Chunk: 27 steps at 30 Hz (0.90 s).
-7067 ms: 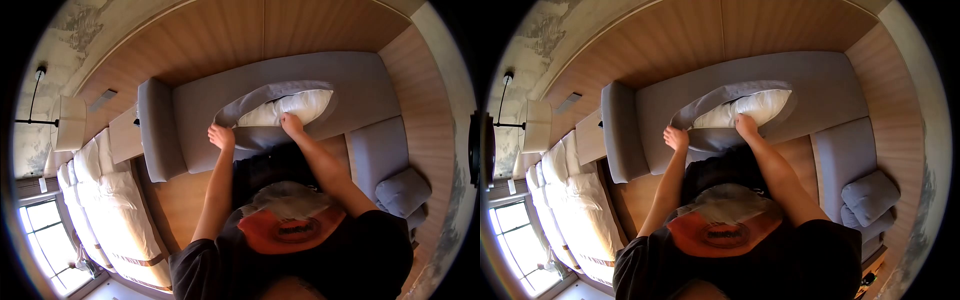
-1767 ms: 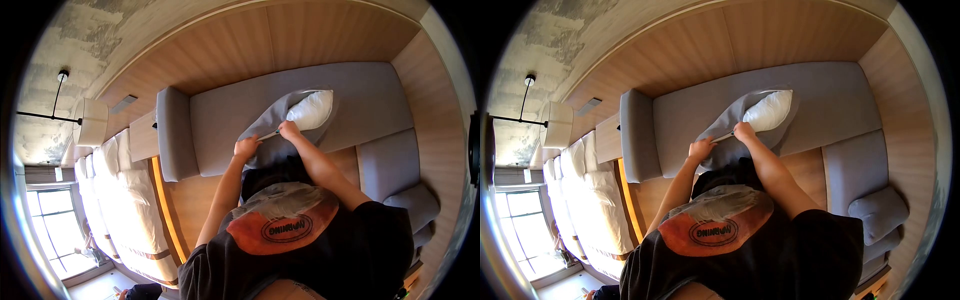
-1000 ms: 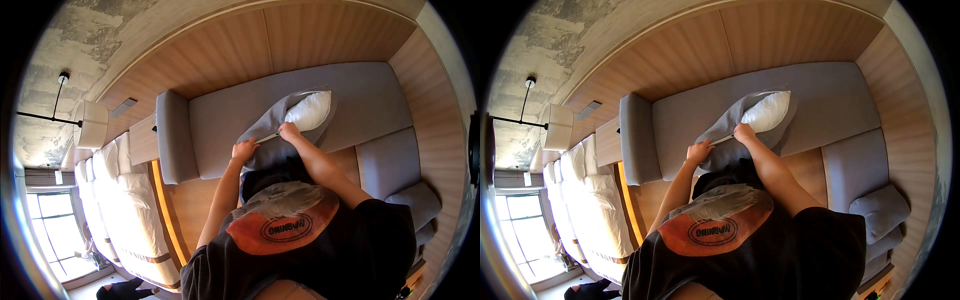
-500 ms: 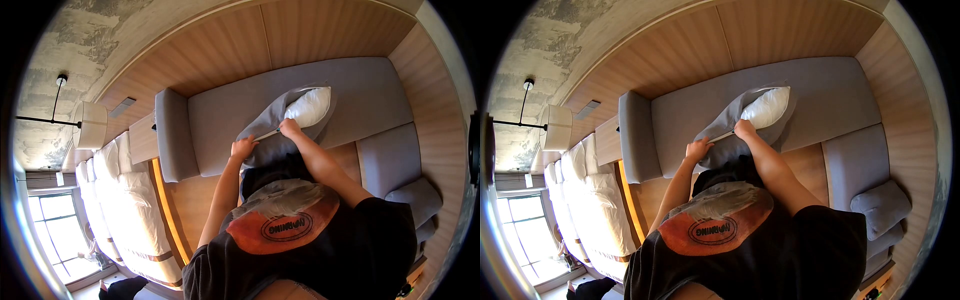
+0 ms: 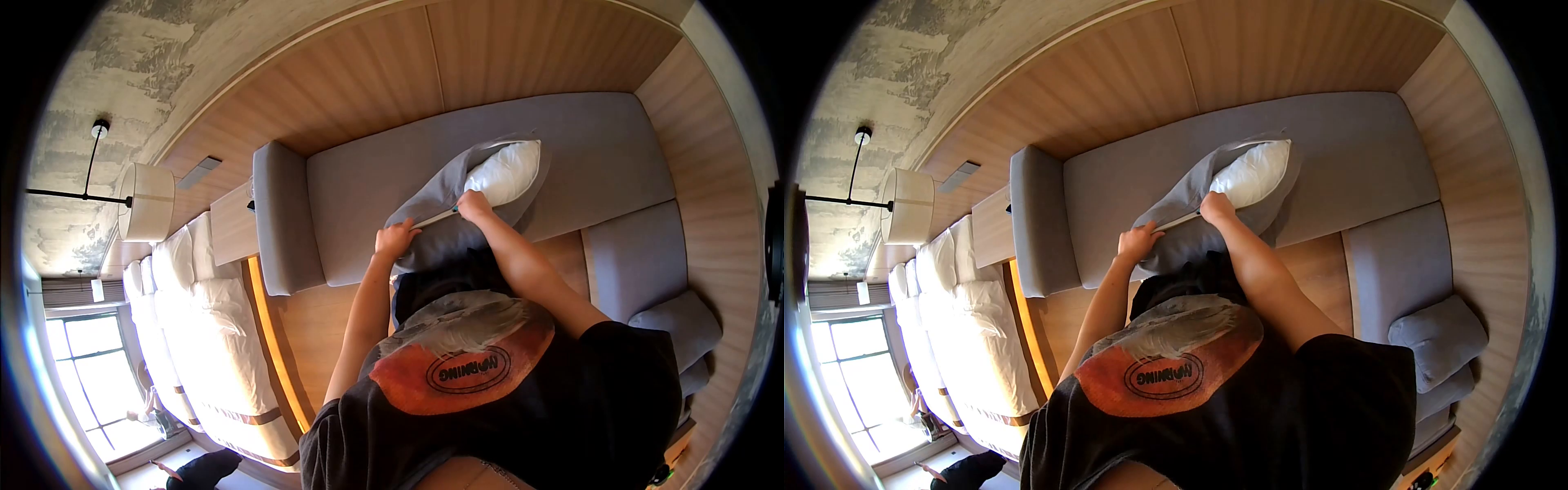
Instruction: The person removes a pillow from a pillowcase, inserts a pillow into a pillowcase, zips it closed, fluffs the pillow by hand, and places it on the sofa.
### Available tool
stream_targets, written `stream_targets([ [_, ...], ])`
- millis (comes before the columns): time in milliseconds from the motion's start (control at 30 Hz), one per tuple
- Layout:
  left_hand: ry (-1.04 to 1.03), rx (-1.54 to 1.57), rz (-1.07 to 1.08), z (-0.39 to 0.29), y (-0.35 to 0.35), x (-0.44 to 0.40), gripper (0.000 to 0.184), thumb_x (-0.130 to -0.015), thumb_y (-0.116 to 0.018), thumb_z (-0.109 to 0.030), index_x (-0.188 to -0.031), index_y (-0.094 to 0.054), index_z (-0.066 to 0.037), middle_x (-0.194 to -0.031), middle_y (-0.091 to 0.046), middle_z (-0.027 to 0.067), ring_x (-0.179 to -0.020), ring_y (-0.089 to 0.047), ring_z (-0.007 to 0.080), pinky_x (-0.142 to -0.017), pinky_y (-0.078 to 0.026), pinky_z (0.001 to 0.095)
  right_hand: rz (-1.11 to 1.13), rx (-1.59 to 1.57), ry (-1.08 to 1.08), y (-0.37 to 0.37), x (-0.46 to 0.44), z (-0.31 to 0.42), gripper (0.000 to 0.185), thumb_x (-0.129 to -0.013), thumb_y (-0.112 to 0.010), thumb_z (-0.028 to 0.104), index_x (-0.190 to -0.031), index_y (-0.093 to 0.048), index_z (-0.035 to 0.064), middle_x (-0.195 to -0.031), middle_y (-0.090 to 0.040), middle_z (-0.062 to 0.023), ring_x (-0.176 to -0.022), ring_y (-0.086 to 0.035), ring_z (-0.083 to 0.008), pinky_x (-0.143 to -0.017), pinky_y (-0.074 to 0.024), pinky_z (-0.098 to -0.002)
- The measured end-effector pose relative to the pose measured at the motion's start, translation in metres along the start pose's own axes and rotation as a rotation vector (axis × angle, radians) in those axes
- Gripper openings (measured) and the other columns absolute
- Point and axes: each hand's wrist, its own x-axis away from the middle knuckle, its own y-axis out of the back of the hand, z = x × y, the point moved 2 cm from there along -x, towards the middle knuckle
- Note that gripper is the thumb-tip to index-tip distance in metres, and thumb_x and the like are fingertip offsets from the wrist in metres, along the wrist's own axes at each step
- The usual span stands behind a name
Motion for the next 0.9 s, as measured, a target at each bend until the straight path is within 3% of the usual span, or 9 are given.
stream_targets([
  [600, 0.014, 0.001, 0.037, 0.005, 0.002, -0.004, 0.037, -0.083, -0.047, -0.05, -0.092, -0.051, -0.015, -0.077, -0.064, 0.0123, -0.073, -0.063, 0.0307, -0.058, -0.049, 0.0442, -0.029, 0.018, -0.02, 0.009, 0.005, 0.0, 0.026, -0.08, -0.047, 0.017, -0.091, -0.064, 0.0008, -0.097, -0.061, -0.024, -0.095, -0.058, -0.037, -0.082, -0.0469, -0.0436],
  [700, 0.007, 0.002, 0.041, 0.005, 0.005, -0.005, 0.037, -0.083, -0.047, -0.05, -0.091, -0.051, -0.015, -0.076, -0.064, 0.0122, -0.073, -0.063, 0.0307, -0.058, -0.049, 0.0442, -0.195, 0.043, -0.042, -0.001, -0.004, -0.006, 0.018, -0.07, -0.056, 0.012, -0.078, -0.071, 0.0155, -0.074, -0.066, -0.0108, -0.076, -0.064, -0.0278, -0.075, -0.0504, -0.037],
  [900, -0.002, 0.004, 0.044, 0.006, 0.008, -0.006, 0.038, -0.083, -0.046, -0.051, -0.09, -0.051, -0.014, -0.074, -0.064, 0.0129, -0.072, -0.062, 0.032, -0.058, -0.048, 0.0448, -0.191, 0.029, -0.035, 0.001, -0.004, -0.009, 0.018, -0.07, -0.055, 0.012, -0.079, -0.071, 0.0158, -0.075, -0.066, -0.0114, -0.076, -0.064, -0.0285, -0.075, -0.0504, -0.037],
])
